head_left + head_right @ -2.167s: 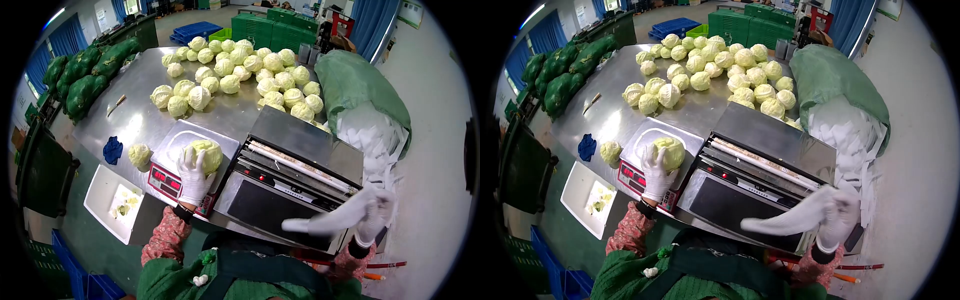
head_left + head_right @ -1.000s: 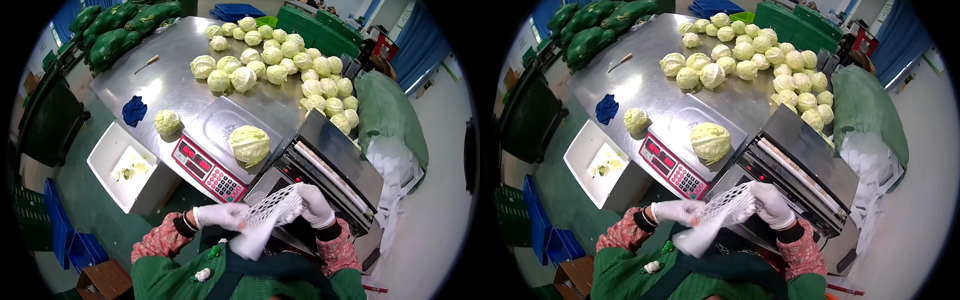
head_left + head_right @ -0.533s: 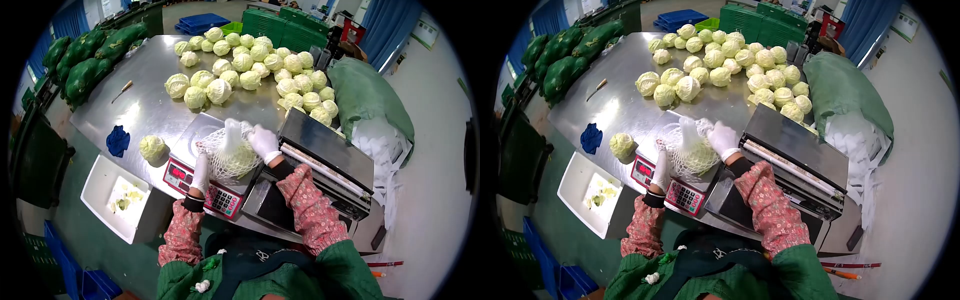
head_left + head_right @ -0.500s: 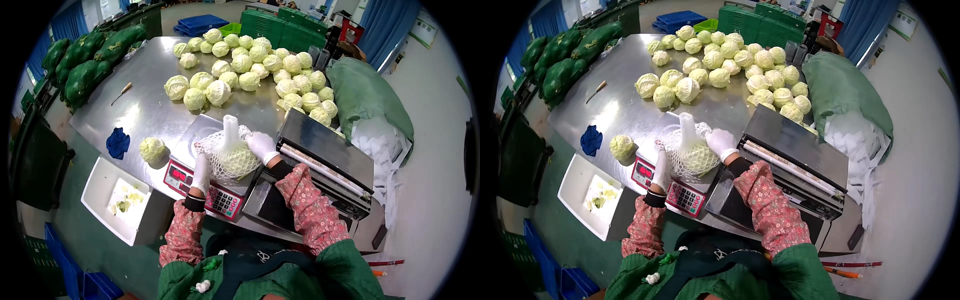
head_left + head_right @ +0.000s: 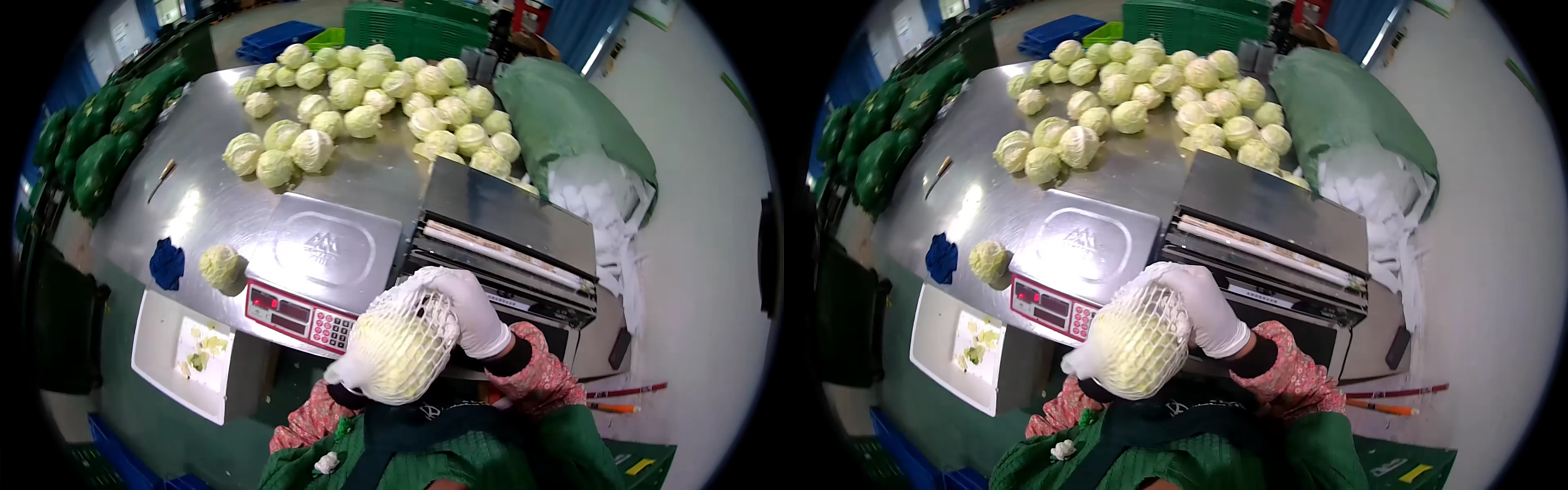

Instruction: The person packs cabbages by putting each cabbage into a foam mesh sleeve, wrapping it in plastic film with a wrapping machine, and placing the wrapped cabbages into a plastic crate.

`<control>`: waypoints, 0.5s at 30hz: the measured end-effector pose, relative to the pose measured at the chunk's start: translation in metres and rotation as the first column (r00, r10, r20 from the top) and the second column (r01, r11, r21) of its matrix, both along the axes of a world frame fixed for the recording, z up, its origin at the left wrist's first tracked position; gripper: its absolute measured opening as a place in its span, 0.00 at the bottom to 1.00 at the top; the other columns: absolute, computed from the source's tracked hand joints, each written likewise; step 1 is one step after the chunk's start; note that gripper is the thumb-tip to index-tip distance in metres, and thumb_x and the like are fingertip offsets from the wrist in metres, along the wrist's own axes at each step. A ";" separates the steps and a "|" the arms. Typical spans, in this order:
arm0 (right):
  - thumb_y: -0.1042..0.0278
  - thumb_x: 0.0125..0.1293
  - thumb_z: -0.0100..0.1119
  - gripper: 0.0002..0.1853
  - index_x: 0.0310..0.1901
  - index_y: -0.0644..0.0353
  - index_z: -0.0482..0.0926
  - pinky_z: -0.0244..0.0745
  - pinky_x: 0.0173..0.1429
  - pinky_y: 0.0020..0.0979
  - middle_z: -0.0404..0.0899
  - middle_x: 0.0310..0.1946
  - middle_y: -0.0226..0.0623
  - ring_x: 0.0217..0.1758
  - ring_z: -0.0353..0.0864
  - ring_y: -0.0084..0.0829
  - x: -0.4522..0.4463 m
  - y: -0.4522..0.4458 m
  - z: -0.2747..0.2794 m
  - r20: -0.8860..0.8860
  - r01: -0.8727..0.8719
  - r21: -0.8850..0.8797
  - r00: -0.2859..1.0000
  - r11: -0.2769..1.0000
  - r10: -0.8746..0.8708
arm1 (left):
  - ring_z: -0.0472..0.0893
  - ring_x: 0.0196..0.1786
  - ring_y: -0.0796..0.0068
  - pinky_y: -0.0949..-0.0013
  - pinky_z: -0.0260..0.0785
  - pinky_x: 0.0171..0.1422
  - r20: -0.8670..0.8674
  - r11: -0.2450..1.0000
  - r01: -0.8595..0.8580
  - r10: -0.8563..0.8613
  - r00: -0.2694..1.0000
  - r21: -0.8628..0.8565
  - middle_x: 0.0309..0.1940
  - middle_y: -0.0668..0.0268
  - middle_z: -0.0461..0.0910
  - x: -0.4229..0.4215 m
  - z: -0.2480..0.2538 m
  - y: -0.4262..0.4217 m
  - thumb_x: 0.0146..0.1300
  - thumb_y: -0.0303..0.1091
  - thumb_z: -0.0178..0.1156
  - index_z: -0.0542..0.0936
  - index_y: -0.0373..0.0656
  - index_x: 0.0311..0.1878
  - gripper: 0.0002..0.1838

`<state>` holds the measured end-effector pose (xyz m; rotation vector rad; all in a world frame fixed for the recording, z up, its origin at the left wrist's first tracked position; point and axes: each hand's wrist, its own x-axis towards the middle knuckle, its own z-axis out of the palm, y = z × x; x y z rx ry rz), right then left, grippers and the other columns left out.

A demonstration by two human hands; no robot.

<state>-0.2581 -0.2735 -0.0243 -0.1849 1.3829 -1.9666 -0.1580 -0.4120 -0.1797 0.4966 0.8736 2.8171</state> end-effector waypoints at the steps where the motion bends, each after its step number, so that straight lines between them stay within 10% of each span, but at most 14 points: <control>1: 0.72 0.66 0.49 0.12 0.43 0.70 0.80 0.77 0.51 0.25 0.83 0.39 0.38 0.42 0.83 0.25 -0.004 0.012 -0.006 0.084 0.014 -0.046 0.996 0.999 -0.010 | 0.61 0.73 0.56 0.54 0.53 0.77 0.074 0.962 0.060 -0.082 0.994 0.266 0.74 0.57 0.56 -0.001 -0.007 0.014 0.71 0.57 0.43 0.54 0.44 0.75 0.37; 4: 0.72 0.66 0.51 0.13 0.48 0.71 0.78 0.77 0.54 0.28 0.83 0.43 0.39 0.45 0.83 0.26 -0.009 0.051 -0.011 0.072 0.061 -0.088 0.996 0.994 -0.055 | 0.63 0.72 0.54 0.49 0.57 0.75 0.221 0.660 0.091 -0.374 0.901 0.745 0.72 0.55 0.60 -0.010 0.021 0.028 0.68 0.61 0.46 0.57 0.46 0.74 0.39; 5: 0.72 0.66 0.52 0.15 0.51 0.70 0.75 0.77 0.54 0.28 0.82 0.45 0.39 0.46 0.82 0.25 -0.007 0.065 -0.006 0.060 0.111 -0.060 0.992 0.992 -0.107 | 0.63 0.72 0.54 0.49 0.58 0.74 0.242 0.978 0.057 -0.105 0.965 0.200 0.71 0.55 0.61 -0.018 0.034 0.025 0.66 0.63 0.49 0.58 0.46 0.74 0.40; 6: 0.73 0.65 0.53 0.15 0.52 0.70 0.75 0.77 0.54 0.27 0.81 0.45 0.39 0.46 0.82 0.25 -0.007 0.078 -0.004 0.023 0.160 -0.013 0.987 0.987 -0.160 | 0.64 0.71 0.55 0.48 0.59 0.74 0.133 0.903 -0.035 0.101 0.986 -0.429 0.71 0.54 0.61 -0.026 0.048 0.022 0.64 0.64 0.51 0.58 0.46 0.73 0.42; 8: 0.76 0.66 0.51 0.16 0.54 0.68 0.73 0.74 0.55 0.25 0.81 0.45 0.38 0.48 0.81 0.23 -0.010 0.104 -0.014 -0.101 0.236 0.101 0.969 0.967 -0.226 | 0.63 0.71 0.54 0.47 0.61 0.72 0.507 0.985 0.171 -0.130 0.852 -0.035 0.71 0.53 0.61 -0.039 0.076 0.031 0.60 0.67 0.56 0.58 0.46 0.73 0.46; 10: 0.77 0.66 0.50 0.16 0.55 0.68 0.73 0.73 0.55 0.24 0.81 0.46 0.37 0.48 0.80 0.22 -0.011 0.119 -0.040 -0.289 0.305 0.163 0.924 0.938 -0.250 | 0.66 0.70 0.56 0.51 0.61 0.74 0.112 0.833 0.213 -0.310 0.944 0.511 0.71 0.56 0.62 -0.062 0.033 0.046 0.70 0.60 0.45 0.58 0.47 0.74 0.36; 11: 0.79 0.67 0.49 0.16 0.56 0.67 0.72 0.72 0.55 0.23 0.80 0.48 0.36 0.49 0.79 0.21 -0.012 0.124 -0.051 -0.466 0.367 0.222 0.854 0.903 -0.232 | 0.67 0.70 0.56 0.50 0.64 0.72 0.399 0.794 0.097 -0.402 0.824 0.600 0.70 0.55 0.63 -0.081 -0.013 0.048 0.71 0.59 0.44 0.60 0.47 0.73 0.35; 13: 0.76 0.69 0.52 0.18 0.60 0.67 0.69 0.72 0.59 0.26 0.76 0.56 0.37 0.55 0.78 0.25 -0.011 0.142 -0.052 -0.504 0.509 0.249 0.795 0.824 -0.339 | 0.71 0.67 0.56 0.52 0.65 0.71 0.164 0.945 0.098 -0.155 0.974 0.312 0.67 0.54 0.68 -0.106 0.055 0.051 0.71 0.61 0.41 0.61 0.45 0.72 0.36; 15: 0.71 0.72 0.53 0.25 0.68 0.66 0.62 0.68 0.65 0.29 0.67 0.65 0.41 0.65 0.71 0.30 -0.004 0.146 -0.012 -0.522 0.502 -0.093 0.711 0.860 -0.472 | 0.79 0.57 0.58 0.58 0.73 0.62 0.288 0.992 -0.119 0.123 0.950 -0.030 0.58 0.54 0.77 -0.130 0.113 0.065 0.75 0.54 0.41 0.69 0.41 0.66 0.29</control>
